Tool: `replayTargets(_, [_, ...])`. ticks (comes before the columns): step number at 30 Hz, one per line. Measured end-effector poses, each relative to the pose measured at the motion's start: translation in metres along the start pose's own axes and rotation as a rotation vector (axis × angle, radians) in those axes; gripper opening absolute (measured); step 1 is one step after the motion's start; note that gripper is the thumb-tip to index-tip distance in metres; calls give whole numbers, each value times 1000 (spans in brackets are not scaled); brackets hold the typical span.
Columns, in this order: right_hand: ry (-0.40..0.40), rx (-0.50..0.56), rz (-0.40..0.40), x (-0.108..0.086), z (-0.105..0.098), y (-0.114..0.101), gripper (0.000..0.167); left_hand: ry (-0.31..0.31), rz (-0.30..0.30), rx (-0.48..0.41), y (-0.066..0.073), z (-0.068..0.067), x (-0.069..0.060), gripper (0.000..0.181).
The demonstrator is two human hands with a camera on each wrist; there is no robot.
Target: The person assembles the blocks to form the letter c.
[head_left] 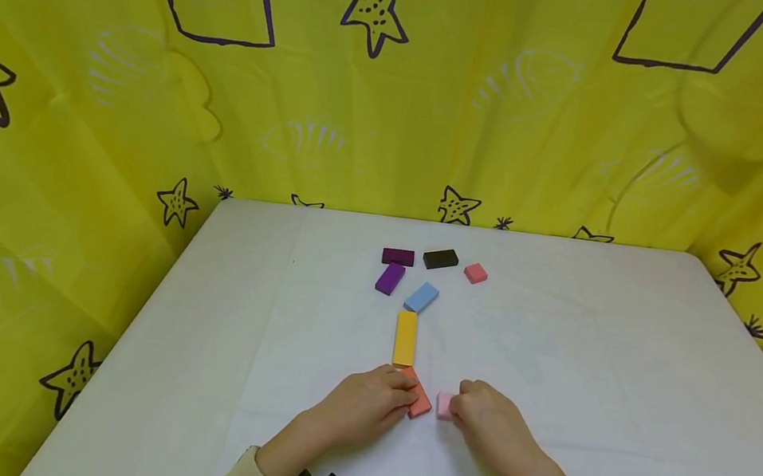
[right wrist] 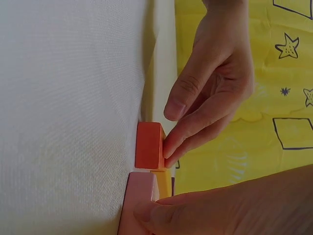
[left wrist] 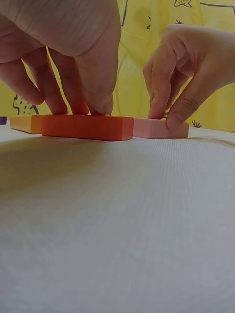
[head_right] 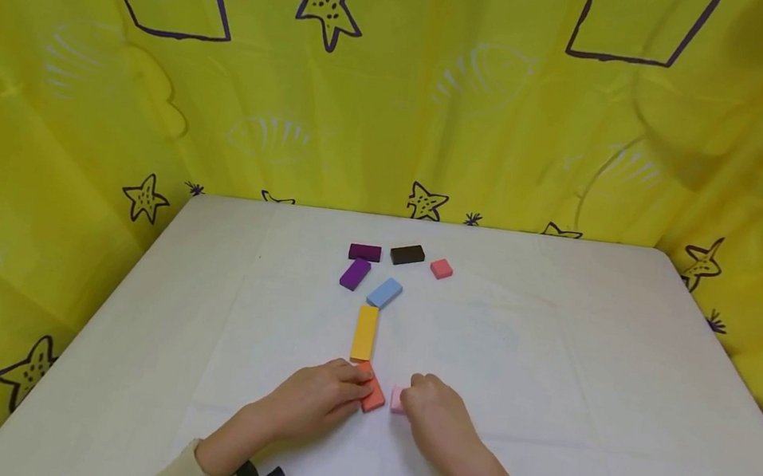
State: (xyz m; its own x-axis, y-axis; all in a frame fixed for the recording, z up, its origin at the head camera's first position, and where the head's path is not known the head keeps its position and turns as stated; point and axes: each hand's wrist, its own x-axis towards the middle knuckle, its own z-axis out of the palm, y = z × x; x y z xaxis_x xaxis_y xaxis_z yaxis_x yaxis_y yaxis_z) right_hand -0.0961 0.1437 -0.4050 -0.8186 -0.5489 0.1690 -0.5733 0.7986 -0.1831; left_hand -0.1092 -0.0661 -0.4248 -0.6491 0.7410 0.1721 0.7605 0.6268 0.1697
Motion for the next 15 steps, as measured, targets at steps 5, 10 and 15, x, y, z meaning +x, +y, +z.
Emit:
replayTargets(5, [29, -7, -39, -2, 0, -2, 17, 12, 9, 1, 0, 0, 0, 24])
replayTargets(10, [64, -11, -82, -5, 2, -4, 21, 15, 13, -2, 0, 1, 0, 24])
replayTargets(15, [68, -17, -88, -5, 2, -5, 21, 14, 11, 3, -1, 1, 0, 24])
